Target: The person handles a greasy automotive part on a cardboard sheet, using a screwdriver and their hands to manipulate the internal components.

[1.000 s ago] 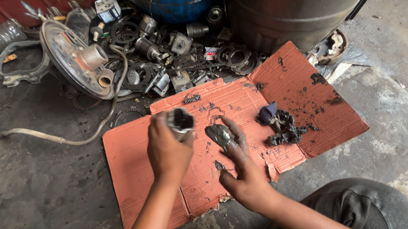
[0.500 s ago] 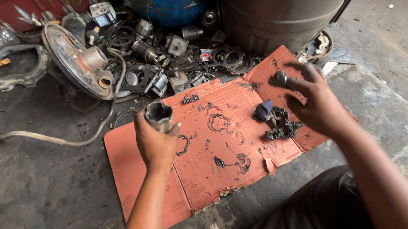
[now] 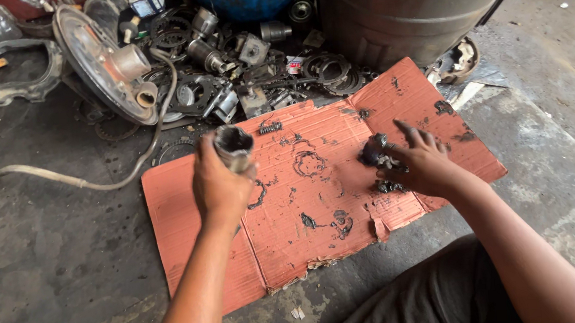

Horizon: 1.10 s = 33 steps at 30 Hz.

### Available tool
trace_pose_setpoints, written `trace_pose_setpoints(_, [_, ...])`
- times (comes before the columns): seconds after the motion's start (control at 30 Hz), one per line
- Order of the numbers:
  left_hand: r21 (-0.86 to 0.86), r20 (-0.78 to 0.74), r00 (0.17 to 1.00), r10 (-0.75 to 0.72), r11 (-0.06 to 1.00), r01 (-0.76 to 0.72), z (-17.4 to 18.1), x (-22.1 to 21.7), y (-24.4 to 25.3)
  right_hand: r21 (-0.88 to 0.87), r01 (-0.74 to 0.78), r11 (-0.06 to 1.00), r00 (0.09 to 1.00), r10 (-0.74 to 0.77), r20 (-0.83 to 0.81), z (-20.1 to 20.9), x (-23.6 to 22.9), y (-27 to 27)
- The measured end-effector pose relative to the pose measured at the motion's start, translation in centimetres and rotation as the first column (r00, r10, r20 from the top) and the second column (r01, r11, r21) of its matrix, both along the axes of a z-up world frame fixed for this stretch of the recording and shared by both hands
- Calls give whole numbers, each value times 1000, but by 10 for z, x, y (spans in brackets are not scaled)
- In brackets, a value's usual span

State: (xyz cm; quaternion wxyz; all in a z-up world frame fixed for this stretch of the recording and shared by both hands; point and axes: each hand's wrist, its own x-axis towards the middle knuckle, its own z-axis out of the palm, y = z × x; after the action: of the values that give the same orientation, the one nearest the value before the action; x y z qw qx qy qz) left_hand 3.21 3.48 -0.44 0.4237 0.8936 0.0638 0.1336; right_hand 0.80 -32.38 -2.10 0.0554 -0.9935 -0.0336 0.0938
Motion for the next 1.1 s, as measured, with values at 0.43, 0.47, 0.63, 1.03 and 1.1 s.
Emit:
trace_pose_setpoints(0.43, [581,-375,923,-85,754,306,-37,9,51,135,97,986,972,-123,202,-9,16,-40])
trace_pose_setpoints(0.47, [586,-376,924,-73,754,298,-40,10,52,141,119,983,971,-145,190,-10,16,-43])
trace_pose_setpoints(0.63, [675,58,911,-409,688,266,-43,13,20,159,91,983,953,-132,274,-15,22,-52])
trace_pose_setpoints(1.03, [503,-44,845,-533,719,480,-61,41,-242,316,178,932,870,-299,391,2,18,-46])
trace_pose_setpoints(1.1, [193,-89,854,-513,832,520,-57,40,-227,343,130,930,866,-275,419,3,21,-36])
